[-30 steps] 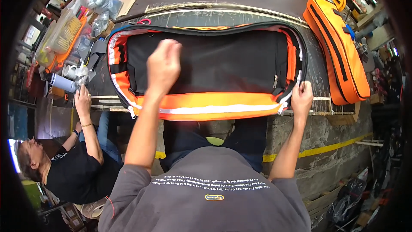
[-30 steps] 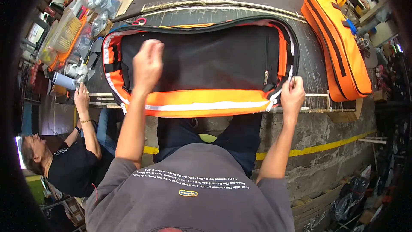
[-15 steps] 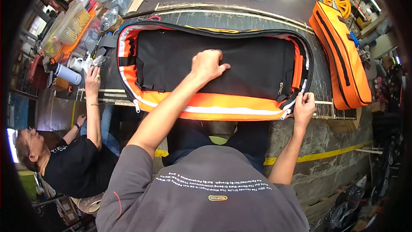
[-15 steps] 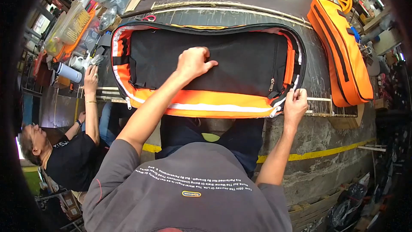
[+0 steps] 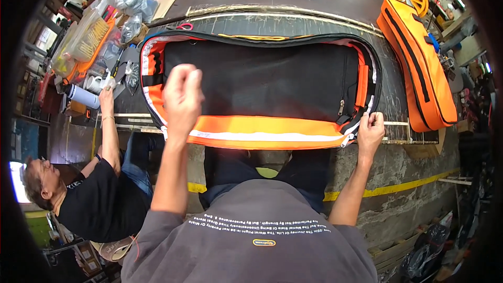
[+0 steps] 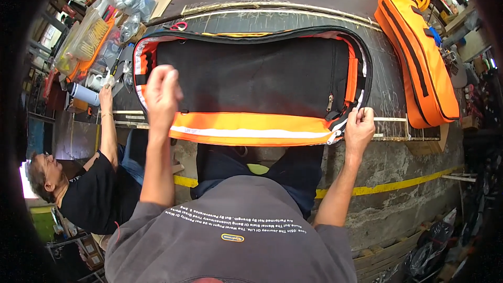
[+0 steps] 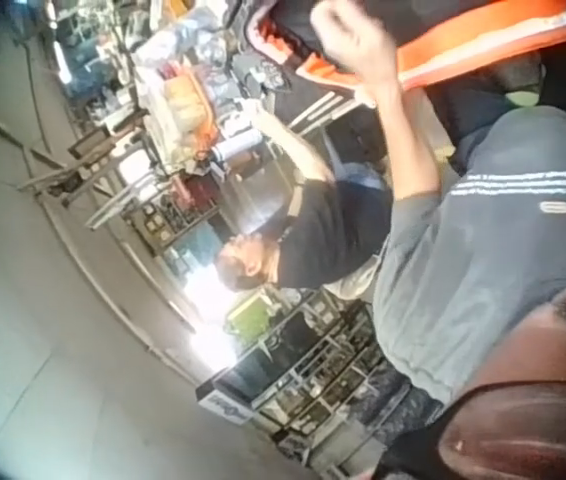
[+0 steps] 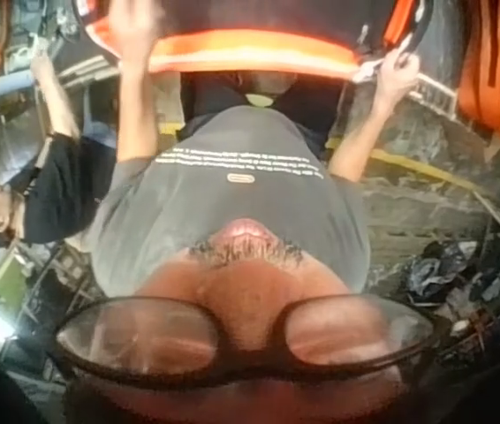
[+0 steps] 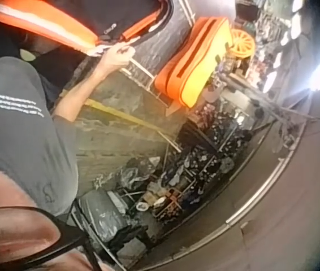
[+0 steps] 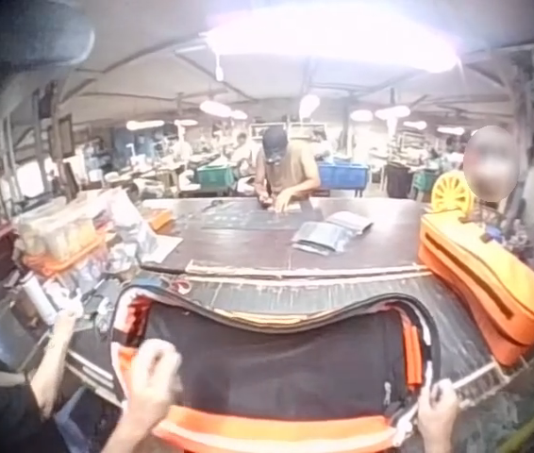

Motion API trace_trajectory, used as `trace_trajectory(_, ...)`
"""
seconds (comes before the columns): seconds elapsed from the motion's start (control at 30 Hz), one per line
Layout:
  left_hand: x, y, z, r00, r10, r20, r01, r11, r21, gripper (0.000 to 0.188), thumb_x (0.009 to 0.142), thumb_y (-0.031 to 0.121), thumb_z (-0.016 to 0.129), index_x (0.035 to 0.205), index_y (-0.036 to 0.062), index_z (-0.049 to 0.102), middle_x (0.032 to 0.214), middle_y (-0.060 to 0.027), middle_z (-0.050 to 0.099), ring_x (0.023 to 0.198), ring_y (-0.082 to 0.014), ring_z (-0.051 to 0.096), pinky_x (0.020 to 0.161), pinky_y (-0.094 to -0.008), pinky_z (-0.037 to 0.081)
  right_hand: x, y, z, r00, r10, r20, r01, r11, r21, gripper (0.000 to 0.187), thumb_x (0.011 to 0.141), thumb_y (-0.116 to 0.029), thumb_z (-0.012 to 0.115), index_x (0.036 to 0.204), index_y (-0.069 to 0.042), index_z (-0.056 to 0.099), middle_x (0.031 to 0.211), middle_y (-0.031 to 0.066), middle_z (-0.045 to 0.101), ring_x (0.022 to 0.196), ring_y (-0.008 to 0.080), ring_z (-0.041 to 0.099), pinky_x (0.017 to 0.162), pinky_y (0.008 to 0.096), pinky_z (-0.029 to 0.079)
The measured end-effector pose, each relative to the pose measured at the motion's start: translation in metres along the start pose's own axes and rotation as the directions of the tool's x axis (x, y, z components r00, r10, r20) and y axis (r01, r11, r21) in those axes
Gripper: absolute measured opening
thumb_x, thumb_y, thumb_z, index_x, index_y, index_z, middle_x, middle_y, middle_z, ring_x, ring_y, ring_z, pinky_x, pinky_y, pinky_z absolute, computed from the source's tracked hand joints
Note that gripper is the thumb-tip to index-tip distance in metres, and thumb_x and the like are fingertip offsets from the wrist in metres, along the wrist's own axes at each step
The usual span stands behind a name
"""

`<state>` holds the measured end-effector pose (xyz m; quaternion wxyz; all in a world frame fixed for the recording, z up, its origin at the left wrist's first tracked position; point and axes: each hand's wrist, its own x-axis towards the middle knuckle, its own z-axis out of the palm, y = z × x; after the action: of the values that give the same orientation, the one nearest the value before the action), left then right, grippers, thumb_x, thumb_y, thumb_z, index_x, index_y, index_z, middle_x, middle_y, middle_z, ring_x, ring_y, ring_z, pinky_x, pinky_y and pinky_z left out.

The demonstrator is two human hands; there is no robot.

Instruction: Inspected and trimmed loose threads from an orange trauma kit bag using small snips.

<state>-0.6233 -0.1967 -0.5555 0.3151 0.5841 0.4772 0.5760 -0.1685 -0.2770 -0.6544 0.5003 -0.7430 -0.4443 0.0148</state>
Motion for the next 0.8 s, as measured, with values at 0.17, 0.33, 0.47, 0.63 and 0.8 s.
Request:
trace_trajectory(0.17,-0.003,-0.02,0.019,0.978,-0.17,0.123,0.14,0.966,0.217,0.02,0.104,0.021,0.077,0.097,0.0021,0.079,0.076,0.0031,0.067,0.065,-0.0054,0.06,0.059,-0.0255,0.048,0.0,0.001,0.003,0.999,-0.038,0.014,0.037,0.999,0.017,0.035,0.101,-0.006,0.069,0.083,-0.003,0.039,0.072,0.0031,0.038,0.065,0.0121,0.037,0.058,0.0343,0.039)
trace_trajectory(0.33,0.037,-0.095,0.141,0.956,-0.025,0.293,-0.15,0.816,0.559,0.047,0.087,0.043,0.089,0.121,0.0119,0.083,0.117,-0.0098,0.079,0.104,-0.0316,0.077,0.085,-0.0453,0.06,0.001,0.0,0.001,1.0,0.0,-0.002,0.0,1.0,-0.019,0.035,0.102,-0.007,0.07,0.084,-0.003,0.04,0.072,0.0029,0.039,0.065,0.0121,0.037,0.058,0.0339,0.04)
trace_trajectory(0.47,0.054,-0.101,0.17,0.968,-0.089,0.235,-0.005,0.928,0.374,0.016,0.091,0.025,0.079,0.094,0.0115,0.088,0.097,-0.0139,0.083,0.094,-0.0325,0.08,0.085,-0.0439,0.062,-0.001,0.005,0.003,1.0,0.005,-0.024,-0.004,1.0,0.022,0.03,0.099,-0.007,0.074,0.084,-0.004,0.047,0.067,0.0029,0.042,0.064,0.0139,0.041,0.058,0.0372,0.041)
trace_trajectory(0.63,0.022,-0.059,0.1,0.99,-0.065,0.129,0.078,0.992,-0.096,0.019,0.107,0.02,0.075,0.105,0.0013,0.078,0.083,0.0053,0.068,0.073,-0.0034,0.055,0.065,-0.0232,0.046,0.004,0.033,-0.002,0.998,0.066,-0.004,-0.058,0.911,0.408,0.038,0.101,-0.013,0.081,0.084,-0.009,0.047,0.079,-0.0055,0.044,0.074,0.0068,0.043,0.065,0.0271,0.04)
trace_trajectory(0.8,-0.017,-0.041,0.0,0.969,-0.233,0.078,0.228,0.971,0.071,0.012,0.111,0.012,0.068,0.101,0.0052,0.068,0.08,0.0088,0.051,0.067,-0.0001,0.044,0.058,-0.0202,0.035,0.008,0.071,-0.025,0.907,0.417,0.06,-0.379,0.744,0.55,0.027,0.104,-0.026,0.079,0.095,-0.016,0.056,0.083,-0.0081,0.052,0.066,0.0025,0.05,0.054,0.0206,0.045)
